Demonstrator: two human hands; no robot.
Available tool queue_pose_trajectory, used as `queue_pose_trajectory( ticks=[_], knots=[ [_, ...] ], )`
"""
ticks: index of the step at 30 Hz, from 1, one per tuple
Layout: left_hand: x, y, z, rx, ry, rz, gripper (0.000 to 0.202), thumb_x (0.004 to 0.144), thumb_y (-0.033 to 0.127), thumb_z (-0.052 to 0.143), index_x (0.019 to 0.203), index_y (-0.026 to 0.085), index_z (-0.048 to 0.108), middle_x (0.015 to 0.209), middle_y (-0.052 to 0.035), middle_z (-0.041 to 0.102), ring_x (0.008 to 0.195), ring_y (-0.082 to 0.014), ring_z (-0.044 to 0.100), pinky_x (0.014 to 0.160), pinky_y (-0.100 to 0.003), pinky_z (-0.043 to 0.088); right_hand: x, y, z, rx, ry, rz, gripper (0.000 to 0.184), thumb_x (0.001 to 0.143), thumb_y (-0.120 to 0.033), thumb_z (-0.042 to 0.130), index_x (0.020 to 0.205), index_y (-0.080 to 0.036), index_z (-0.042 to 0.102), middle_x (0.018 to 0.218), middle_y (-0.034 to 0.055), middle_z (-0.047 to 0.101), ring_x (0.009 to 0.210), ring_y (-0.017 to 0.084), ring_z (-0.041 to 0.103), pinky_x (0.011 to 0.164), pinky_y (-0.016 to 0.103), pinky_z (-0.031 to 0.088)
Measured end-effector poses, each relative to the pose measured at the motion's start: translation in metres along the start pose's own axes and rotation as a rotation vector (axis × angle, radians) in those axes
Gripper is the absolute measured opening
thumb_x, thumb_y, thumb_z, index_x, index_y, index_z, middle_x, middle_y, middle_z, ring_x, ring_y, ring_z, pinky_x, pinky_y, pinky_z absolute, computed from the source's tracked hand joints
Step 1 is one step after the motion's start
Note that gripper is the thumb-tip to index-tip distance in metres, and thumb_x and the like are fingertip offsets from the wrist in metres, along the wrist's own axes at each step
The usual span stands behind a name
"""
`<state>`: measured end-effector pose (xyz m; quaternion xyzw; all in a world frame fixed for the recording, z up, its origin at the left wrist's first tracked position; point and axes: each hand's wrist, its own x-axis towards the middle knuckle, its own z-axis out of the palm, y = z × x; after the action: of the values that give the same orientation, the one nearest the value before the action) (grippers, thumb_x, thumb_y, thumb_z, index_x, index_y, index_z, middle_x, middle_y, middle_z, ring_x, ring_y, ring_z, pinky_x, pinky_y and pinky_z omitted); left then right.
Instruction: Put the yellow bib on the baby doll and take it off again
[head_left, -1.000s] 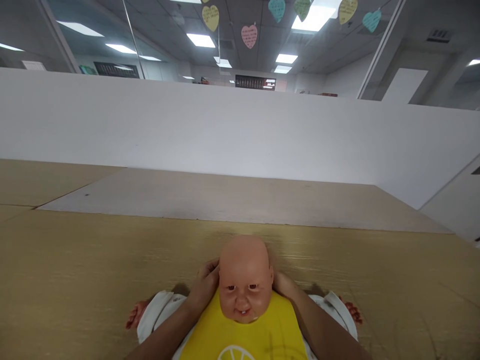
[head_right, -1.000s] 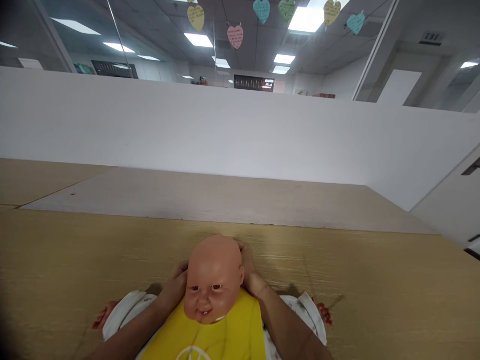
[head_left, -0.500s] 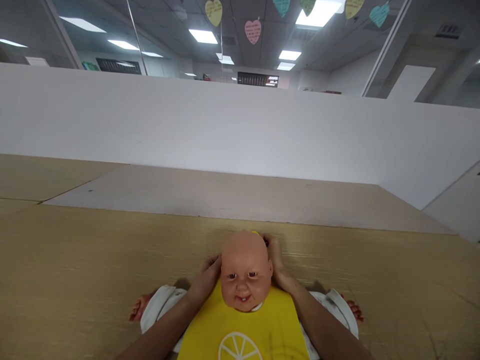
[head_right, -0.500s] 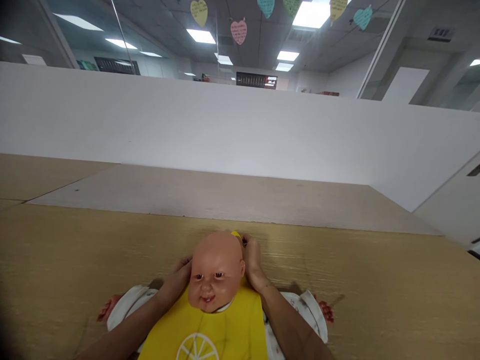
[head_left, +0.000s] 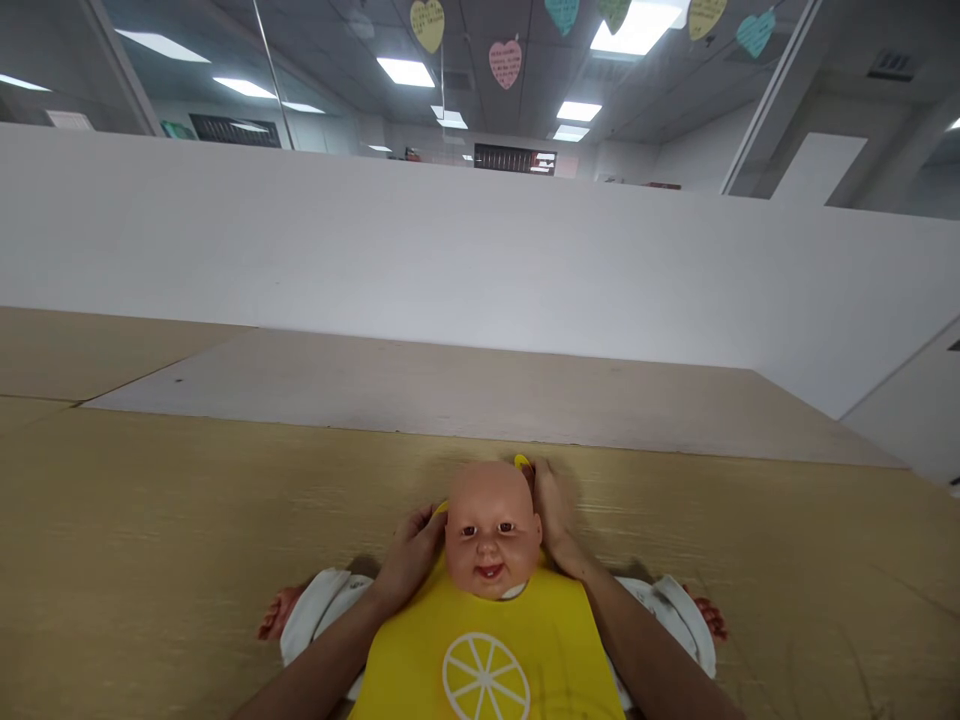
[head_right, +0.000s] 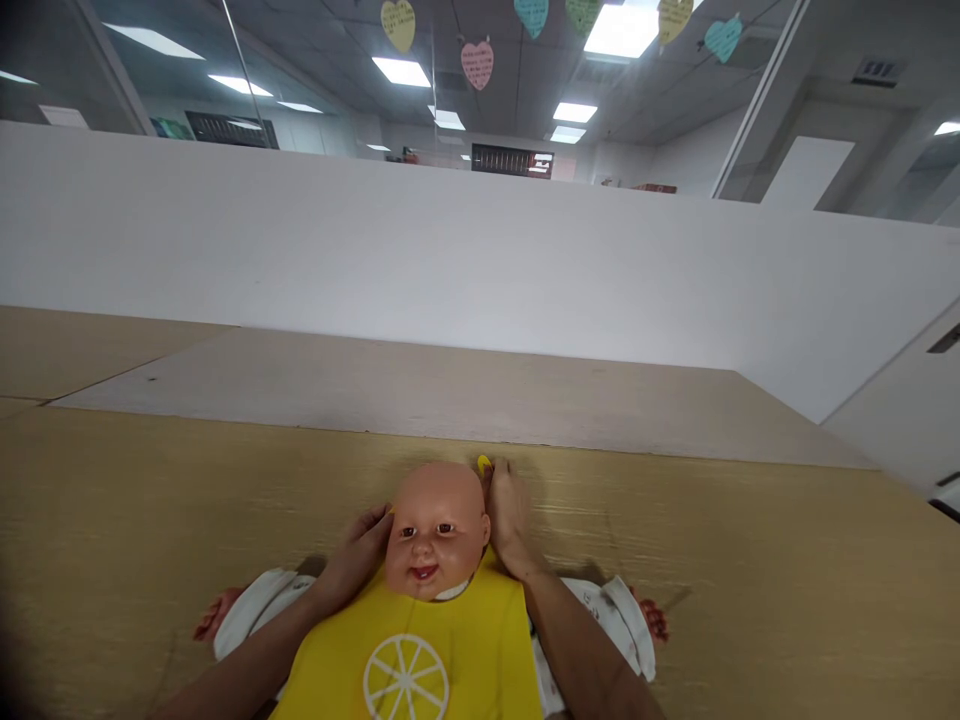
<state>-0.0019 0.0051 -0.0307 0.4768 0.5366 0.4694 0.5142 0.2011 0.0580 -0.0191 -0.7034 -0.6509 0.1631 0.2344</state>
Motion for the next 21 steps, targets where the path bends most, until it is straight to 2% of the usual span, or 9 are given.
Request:
queue_pose_trajectory(
  ticks=[3,5,12,21],
  knots=[
    [-0.0002,0.0002,-0.0001,-0.011,-0.005,0.004,0.034,0.072,0.05,0.059,0.062,0.017,0.057,0.059,0.0025,0.056,0.062,-0.0162,0.05,0.06,-0.025,0.038,0.0,-0.0023,-0.0026,-0.242,0.003,-0.019,0.027,0.092,-0.02,0.033,0.101,-0.015,0.058,0.101,0.0085,0.065,0.083,0.017,0.061,0.062,0.026,0.034],
    [-0.0002,0.0005,0.0,-0.01,-0.008,0.01,0.032,0.073,0.048,0.058,0.063,0.018,0.057,0.06,0.0023,0.058,0.064,-0.0171,0.052,0.062,-0.025,0.039,0.0001,-0.0031,-0.0033,-0.323,-0.005,-0.031,0.026,0.094,-0.019,0.034,0.106,-0.016,0.057,0.102,0.009,0.066,0.086,0.019,0.063,0.062,0.027,0.035],
    [-0.0013,0.0052,0.0019,-0.04,-0.013,-0.037,0.028,0.068,0.046,0.06,0.062,0.019,0.057,0.061,0.0022,0.059,0.067,-0.0186,0.054,0.064,-0.026,0.041,-0.0009,-0.0015,-0.002,-0.462,-0.031,-0.103,0.023,0.093,-0.016,0.038,0.111,-0.017,0.053,0.109,0.0118,0.061,0.094,0.023,0.064,0.063,0.029,0.044],
    [-0.0037,0.0094,0.0052,-0.076,0.026,-0.071,0.03,0.065,0.048,0.062,0.062,0.019,0.056,0.057,0.003,0.058,0.06,-0.0179,0.054,0.058,-0.027,0.042,-0.0022,-0.0035,-0.0028,-0.528,-0.076,-0.134,0.029,0.094,-0.016,0.034,0.118,-0.016,0.05,0.115,0.0148,0.054,0.096,0.024,0.062,0.061,0.032,0.05]
  ],
)
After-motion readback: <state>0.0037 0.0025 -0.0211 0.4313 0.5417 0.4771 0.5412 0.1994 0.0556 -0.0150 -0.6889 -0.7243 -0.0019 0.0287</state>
